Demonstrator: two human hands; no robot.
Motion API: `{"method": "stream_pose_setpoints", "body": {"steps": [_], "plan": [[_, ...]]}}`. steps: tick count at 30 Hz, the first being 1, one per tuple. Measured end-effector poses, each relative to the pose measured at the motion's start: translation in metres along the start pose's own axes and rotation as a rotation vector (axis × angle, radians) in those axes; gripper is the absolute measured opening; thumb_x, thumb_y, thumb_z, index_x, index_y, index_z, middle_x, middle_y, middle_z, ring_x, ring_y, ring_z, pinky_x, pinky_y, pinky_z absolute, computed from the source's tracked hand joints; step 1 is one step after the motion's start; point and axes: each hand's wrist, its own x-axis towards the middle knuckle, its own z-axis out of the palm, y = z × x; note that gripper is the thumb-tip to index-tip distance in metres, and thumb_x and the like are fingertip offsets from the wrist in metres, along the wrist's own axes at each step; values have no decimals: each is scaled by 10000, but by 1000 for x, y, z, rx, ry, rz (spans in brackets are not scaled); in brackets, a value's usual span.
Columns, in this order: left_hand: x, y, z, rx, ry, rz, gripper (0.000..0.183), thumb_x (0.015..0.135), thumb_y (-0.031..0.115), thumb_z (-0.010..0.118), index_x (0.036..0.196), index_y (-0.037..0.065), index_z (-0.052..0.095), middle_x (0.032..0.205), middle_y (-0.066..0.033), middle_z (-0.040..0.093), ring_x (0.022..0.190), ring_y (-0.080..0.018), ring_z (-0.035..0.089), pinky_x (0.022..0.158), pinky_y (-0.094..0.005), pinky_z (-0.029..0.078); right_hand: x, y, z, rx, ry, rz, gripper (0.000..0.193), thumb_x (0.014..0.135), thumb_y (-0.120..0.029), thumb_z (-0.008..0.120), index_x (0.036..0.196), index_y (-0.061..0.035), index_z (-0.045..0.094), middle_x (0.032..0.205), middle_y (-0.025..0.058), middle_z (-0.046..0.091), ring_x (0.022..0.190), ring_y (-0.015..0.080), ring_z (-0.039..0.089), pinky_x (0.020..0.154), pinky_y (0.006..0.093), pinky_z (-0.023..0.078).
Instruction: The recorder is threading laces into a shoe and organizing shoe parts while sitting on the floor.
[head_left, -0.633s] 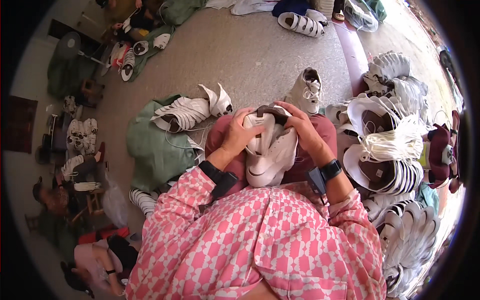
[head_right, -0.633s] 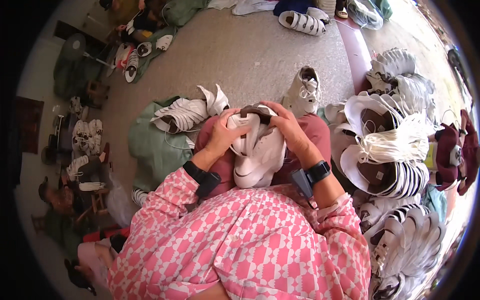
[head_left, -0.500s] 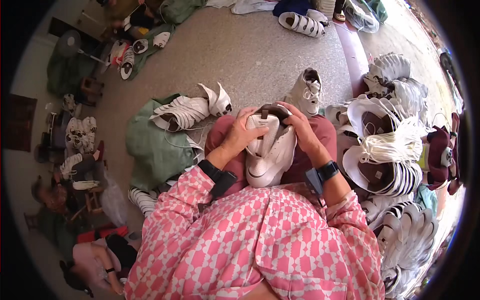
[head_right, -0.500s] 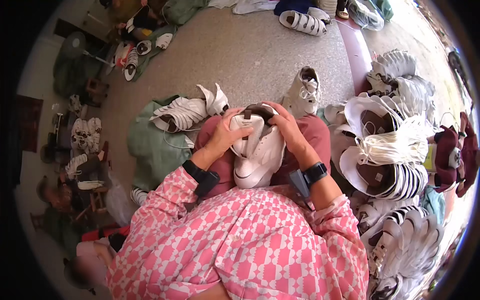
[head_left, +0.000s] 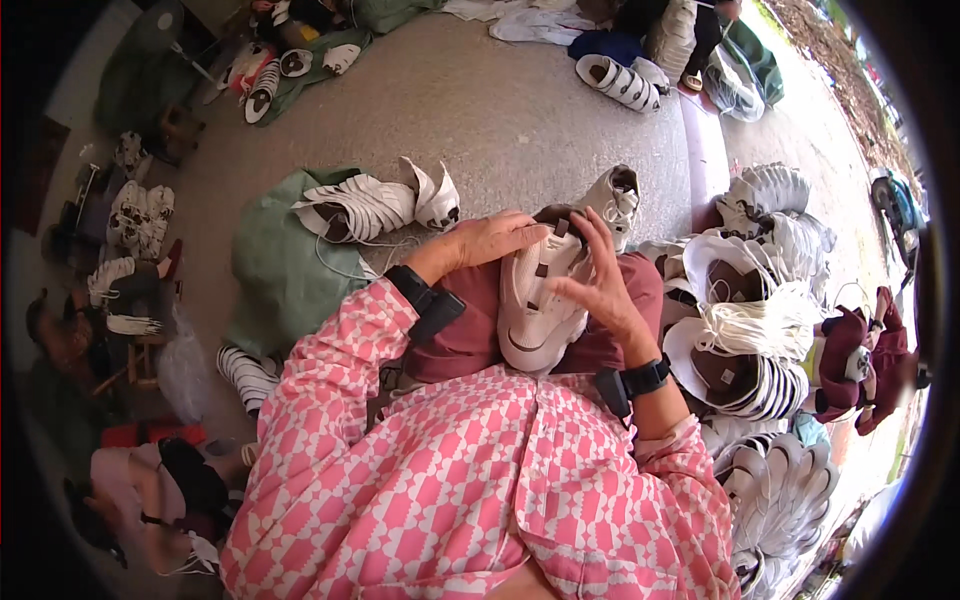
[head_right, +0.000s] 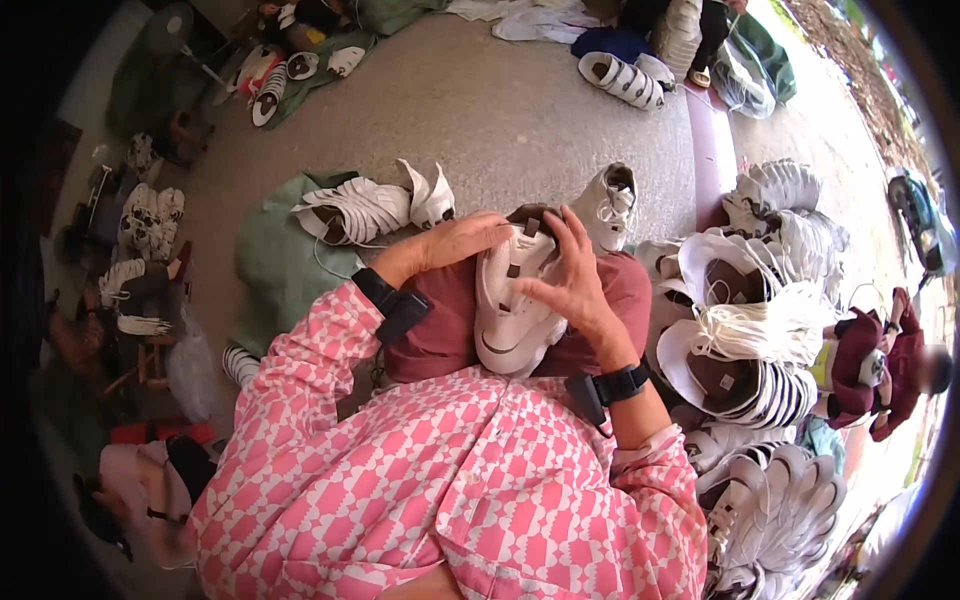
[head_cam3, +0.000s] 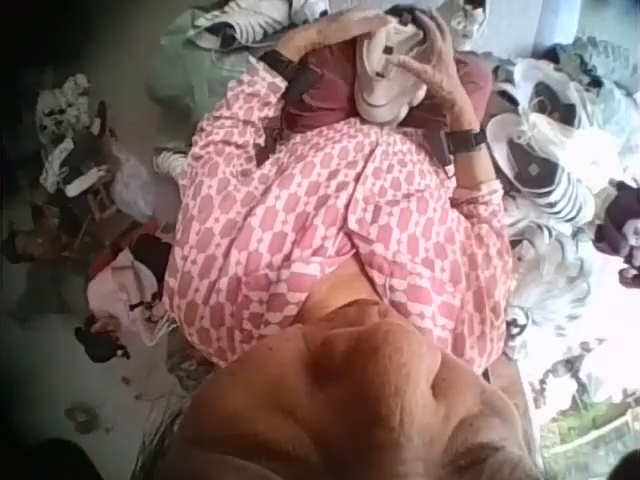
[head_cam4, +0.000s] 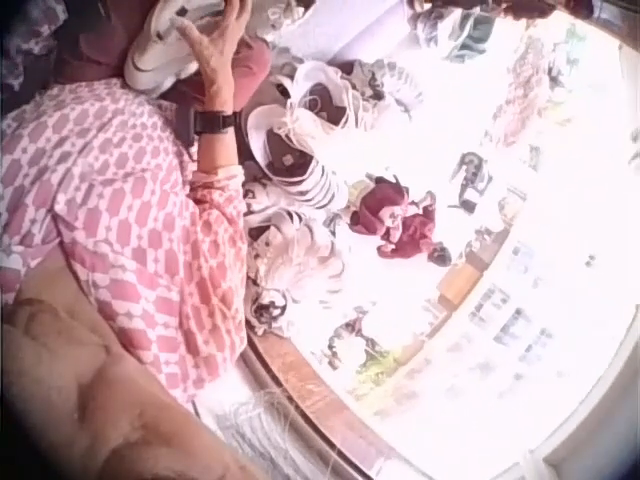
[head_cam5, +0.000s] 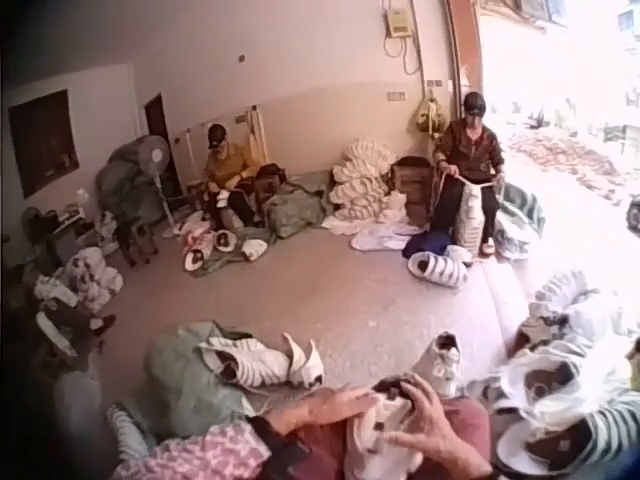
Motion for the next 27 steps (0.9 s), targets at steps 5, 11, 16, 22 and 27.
{"method": "stream_pose_setpoints", "body": {"steps": [5,11,16,22,27], "plan": [[-7,-13,-14,-239,-229,21,547,942,356,601,1372,47,459,1316,-123,436,1098,-219,535,833,-302,538,-2,1,4,-63,8,48,889,590,-349,903,1301,5,504,1473,189,308,1331,343,393,1057,402,393],[-2,-3,-12,133,-85,256,327,841,275,733,1034,50,596,1178,-87,454,1037,-183,511,904,-303,448,-1,-7,-5,8,-13,129,839,606,-230,879,1304,33,495,1435,161,345,1326,288,393,1060,375,382],[-10,21,14,86,96,437,284,775,260,761,901,59,604,1152,-86,475,1073,-229,497,947,-343,413,-1,-9,-7,65,-25,152,824,600,-204,874,1304,6,503,1426,162,353,1330,296,380,1074,381,361],[-11,39,32,386,329,244,516,701,263,760,1158,137,555,1276,-114,448,1236,-316,426,1056,-434,342,-10,1,-7,-100,-17,86,729,700,-313,822,1281,-2,510,1452,144,329,1333,282,371,1070,387,358],[-9,39,41,653,338,558,698,655,331,773,1290,228,503,1391,-70,412,1361,-292,314,1136,-583,135,-16,11,-19,341,29,188,444,949,-308,582,1267,-2,528,1367,96,450,1204,183,475,974,294,408]]}}
